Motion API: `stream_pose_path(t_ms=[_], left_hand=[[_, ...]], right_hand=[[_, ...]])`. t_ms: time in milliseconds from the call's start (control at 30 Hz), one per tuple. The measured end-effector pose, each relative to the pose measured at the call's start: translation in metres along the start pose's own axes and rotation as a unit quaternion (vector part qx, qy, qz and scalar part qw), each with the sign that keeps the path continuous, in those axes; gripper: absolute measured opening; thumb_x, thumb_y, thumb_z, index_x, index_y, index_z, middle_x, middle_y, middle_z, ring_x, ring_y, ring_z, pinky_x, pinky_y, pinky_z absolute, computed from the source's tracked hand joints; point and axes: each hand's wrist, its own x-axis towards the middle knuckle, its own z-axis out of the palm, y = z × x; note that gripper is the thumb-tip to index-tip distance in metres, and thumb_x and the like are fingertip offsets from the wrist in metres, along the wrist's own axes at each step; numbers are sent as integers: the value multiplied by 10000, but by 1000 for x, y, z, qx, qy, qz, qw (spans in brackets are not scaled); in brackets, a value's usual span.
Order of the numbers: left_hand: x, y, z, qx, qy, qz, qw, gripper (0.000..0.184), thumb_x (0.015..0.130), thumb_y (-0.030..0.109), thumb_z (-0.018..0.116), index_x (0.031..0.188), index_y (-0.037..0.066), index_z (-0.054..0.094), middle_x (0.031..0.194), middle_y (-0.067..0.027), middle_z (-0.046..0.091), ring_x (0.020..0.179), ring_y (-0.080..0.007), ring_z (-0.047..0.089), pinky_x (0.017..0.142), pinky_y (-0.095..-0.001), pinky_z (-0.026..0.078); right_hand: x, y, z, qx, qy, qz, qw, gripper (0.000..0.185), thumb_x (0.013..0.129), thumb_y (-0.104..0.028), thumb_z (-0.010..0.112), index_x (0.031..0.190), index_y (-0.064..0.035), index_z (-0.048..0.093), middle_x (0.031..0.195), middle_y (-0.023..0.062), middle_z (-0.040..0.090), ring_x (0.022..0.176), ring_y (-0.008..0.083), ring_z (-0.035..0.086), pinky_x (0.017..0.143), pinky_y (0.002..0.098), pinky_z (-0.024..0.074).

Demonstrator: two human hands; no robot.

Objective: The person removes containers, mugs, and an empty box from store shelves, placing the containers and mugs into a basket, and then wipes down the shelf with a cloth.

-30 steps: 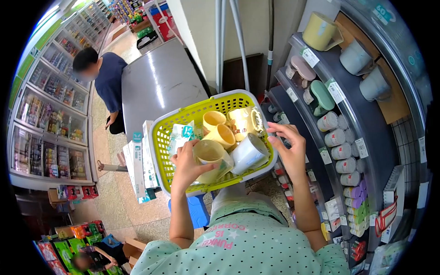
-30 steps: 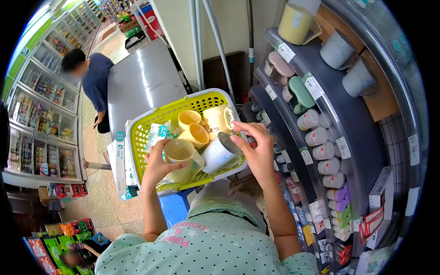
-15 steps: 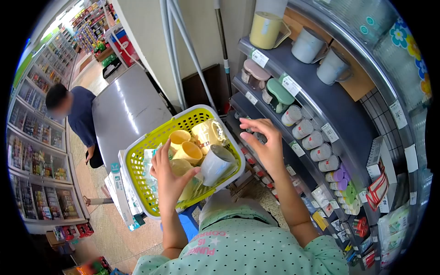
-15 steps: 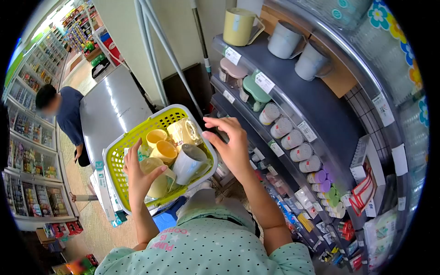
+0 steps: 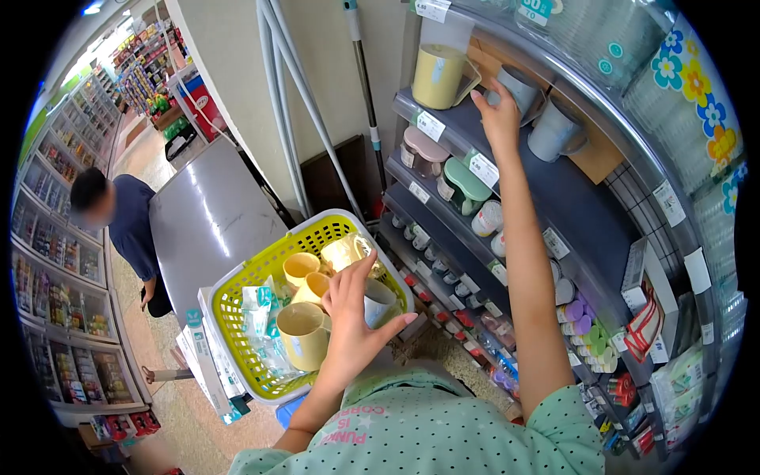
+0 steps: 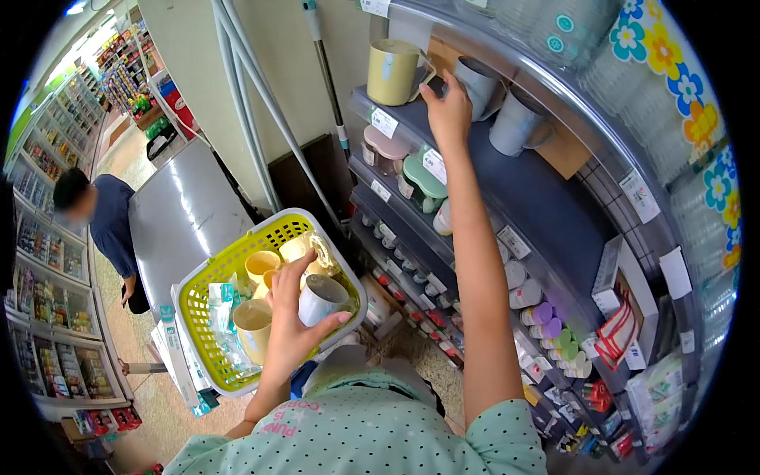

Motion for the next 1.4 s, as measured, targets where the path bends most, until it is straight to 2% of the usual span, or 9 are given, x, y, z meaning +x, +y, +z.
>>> stream_pose_path(t_ms=[33, 100, 200, 300, 500, 800, 1033, 1233, 1400], left_hand=[[1, -1, -1, 5, -1, 2, 1000, 974, 678, 301, 906, 1488, 75, 414, 1365, -129, 492, 1260, -315, 422, 1064, -446, 262], [3, -2, -3, 10, 0, 2, 1000, 976, 676, 303, 906, 1487, 76, 413, 1370, -127, 489, 1262, -314, 420, 1067, -449, 261], [5, -5, -6, 14, 4, 1, 1000, 978, 675, 305, 906, 1487, 75, 413, 1378, -125, 485, 1264, -315, 417, 1073, -454, 258], [6, -7, -8, 15, 5, 0, 1000, 979, 673, 307, 906, 1486, 72, 413, 1381, -124, 483, 1265, -317, 414, 1080, -459, 254], [8, -10, -10, 15, 8, 1, 1000, 970, 674, 309, 906, 1477, 61, 421, 1379, -121, 491, 1262, -317, 418, 1082, -458, 256], [11, -12, -11, 21, -9, 7, 1000, 940, 675, 312, 900, 1463, 58, 454, 1381, -120, 502, 1264, -324, 426, 1072, -460, 265], [9, -14, -11, 24, -2, 14, 1000, 938, 671, 309, 900, 1461, 59, 458, 1380, -123, 502, 1264, -323, 429, 1071, -459, 266], [9, -12, -18, 22, 28, 15, 999, 949, 669, 296, 900, 1466, 53, 447, 1380, -127, 504, 1269, -328, 427, 1077, -458, 268], [13, -15, -23, -3, 86, 30, 996, 1005, 663, 257, 899, 1499, 36, 388, 1397, -152, 493, 1293, -352, 418, 1097, -474, 281]], right_hand=[[16, 20, 14, -1, -5, 6, 1000, 645, 844, -286, 786, 1363, 26, 564, 1223, 191, 671, 829, 265, 709, 777, 367, 561], [22, 4, 14, 35, -56, 96, 993, 714, 850, -297, 788, 1402, 63, 513, 1187, 199, 687, 772, 243, 712, 650, 337, 588], [29, 7, 22, 125, -69, 146, 979, 697, 855, -268, 787, 1413, 45, 511, 1148, 170, 704, 711, 193, 689, 552, 298, 570], [29, 15, 26, 177, -70, 101, 976, 653, 859, -236, 786, 1401, 25, 534, 1101, 143, 711, 708, 153, 669, 564, 289, 565], [37, 25, 26, 143, -55, 86, 984, 540, 857, -222, 789, 1310, 12, 609, 1025, 100, 719, 722, 136, 663, 559, 277, 551], [25, 11, 16, 213, 8, 30, 977, 263, 791, -86, 835, 1001, 32, 730, 795, 67, 721, 636, 115, 655, 599, 248, 531], [-18, -43, -3, 198, 68, -79, 975, 223, 794, -16, 802, 992, 40, 715, 837, 68, 728, 696, 101, 666, 654, 243, 531], [-98, -94, -39, 260, 19, -87, 962, 217, 799, 62, 761, 1005, 43, 697, 883, 66, 711, 760, 99, 662, 691, 237, 524], [-165, -99, -64, 307, -4, -77, 948, 270, 786, 97, 747, 1040, 29, 688, 953, 76, 685, 789, 113, 645, 705, 227, 505]])
